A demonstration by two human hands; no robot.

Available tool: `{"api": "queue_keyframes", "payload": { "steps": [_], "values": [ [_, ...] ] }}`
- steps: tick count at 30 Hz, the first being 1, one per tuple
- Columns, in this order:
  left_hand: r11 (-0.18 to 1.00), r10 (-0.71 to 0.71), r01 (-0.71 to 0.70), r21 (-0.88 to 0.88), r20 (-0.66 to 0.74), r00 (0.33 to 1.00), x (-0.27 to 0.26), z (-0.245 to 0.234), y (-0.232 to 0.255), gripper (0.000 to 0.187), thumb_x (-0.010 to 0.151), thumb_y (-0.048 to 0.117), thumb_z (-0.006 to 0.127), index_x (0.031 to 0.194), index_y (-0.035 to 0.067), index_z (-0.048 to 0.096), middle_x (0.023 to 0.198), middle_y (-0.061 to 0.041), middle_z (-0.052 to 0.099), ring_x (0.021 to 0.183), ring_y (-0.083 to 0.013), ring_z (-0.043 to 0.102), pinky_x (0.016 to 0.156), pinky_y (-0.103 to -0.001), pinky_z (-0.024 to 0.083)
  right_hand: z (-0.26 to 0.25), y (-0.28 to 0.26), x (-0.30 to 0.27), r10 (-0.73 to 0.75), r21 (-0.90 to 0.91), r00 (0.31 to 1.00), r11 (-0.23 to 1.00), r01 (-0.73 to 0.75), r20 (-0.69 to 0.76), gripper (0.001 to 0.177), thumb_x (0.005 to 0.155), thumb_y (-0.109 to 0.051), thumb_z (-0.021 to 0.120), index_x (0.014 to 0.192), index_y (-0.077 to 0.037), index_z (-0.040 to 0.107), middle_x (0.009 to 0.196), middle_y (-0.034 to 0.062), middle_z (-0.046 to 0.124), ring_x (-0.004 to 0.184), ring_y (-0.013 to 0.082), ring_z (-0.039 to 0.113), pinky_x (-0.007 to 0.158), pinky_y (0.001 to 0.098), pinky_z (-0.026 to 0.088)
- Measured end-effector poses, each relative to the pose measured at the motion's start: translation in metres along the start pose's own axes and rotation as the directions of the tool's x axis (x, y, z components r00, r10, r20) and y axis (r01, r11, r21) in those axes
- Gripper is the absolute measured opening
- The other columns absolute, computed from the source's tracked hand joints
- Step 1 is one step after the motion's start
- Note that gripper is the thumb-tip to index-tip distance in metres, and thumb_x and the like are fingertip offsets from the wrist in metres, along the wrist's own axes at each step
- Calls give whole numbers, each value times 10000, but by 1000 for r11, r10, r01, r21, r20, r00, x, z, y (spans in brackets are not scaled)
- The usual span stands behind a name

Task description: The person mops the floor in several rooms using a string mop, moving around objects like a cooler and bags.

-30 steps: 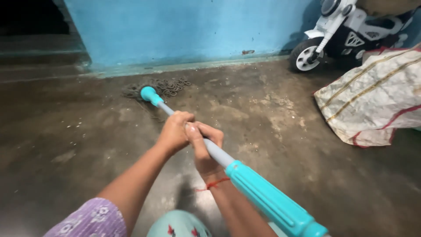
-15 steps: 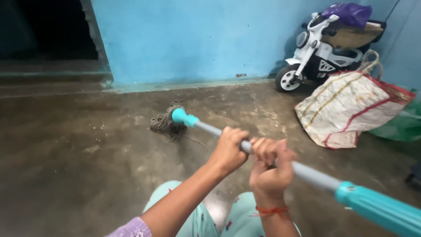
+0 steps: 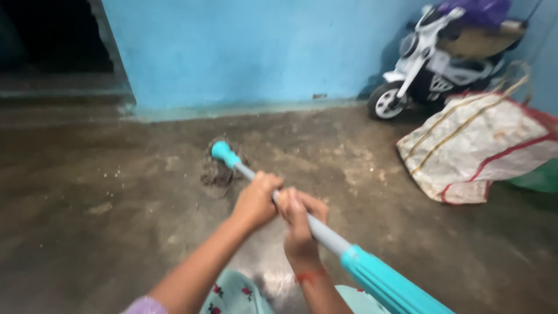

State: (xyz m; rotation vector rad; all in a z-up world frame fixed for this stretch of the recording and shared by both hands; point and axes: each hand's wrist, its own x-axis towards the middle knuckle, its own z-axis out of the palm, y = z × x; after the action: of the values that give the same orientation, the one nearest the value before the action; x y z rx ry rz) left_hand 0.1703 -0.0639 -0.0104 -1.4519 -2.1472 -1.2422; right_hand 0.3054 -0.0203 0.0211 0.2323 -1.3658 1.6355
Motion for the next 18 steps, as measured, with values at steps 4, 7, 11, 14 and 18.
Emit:
{"api": "queue_keyframes", "payload": {
  "steps": [4, 7, 11, 14, 18],
  "values": [
    [991, -115, 114, 70, 16, 993, 38, -12, -63, 258, 905, 343, 695, 922, 87, 696, 1004, -113, 651, 1028, -337, 619, 814, -463, 520, 21, 65, 42, -47, -91, 998, 995, 51, 51, 306, 989, -97, 535, 697, -19, 490, 687, -22, 490, 675, 67, 421, 677, 246, 369],
    [975, -190, 183, 129, 51, 980, 70, -16, -112, 304, 938, 361, 684, 883, 62, 687, 995, -106, 656, 1061, -325, 624, 833, -455, 525, 36, 119, 76, -97, -92, 993, 990, 102, 62, 282, 968, -78, 587, 706, 9, 530, 674, -20, 511, 668, 67, 433, 660, 252, 376],
    [991, -119, 122, 58, -54, 991, 88, -15, -157, 216, 879, 272, 675, 947, 68, 696, 1029, -117, 657, 1086, -350, 612, 851, -453, 520, 45, 161, 99, -154, -144, 983, 975, 167, 99, 229, 962, -54, 616, 758, 47, 593, 692, -7, 547, 714, 64, 453, 710, 259, 406],
    [983, -166, 167, 72, -26, 986, 83, -19, -160, 247, 836, 270, 681, 1004, 92, 713, 1095, -108, 662, 1079, -354, 617, 840, -451, 508, 46, 163, 94, -134, -129, 984, 980, 149, 116, 262, 969, -57, 625, 738, 44, 557, 693, -4, 541, 719, 62, 450, 694, 250, 396],
    [956, -233, 217, 196, 58, 971, 63, -25, -117, 222, 827, 309, 716, 932, 116, 748, 1059, -83, 692, 1137, -309, 617, 951, -557, 450, 44, 122, 66, -132, -155, 986, 977, 147, 101, 246, 960, -65, 618, 744, 48, 587, 696, -4, 563, 717, 63, 469, 701, 251, 408]
  ]
}}
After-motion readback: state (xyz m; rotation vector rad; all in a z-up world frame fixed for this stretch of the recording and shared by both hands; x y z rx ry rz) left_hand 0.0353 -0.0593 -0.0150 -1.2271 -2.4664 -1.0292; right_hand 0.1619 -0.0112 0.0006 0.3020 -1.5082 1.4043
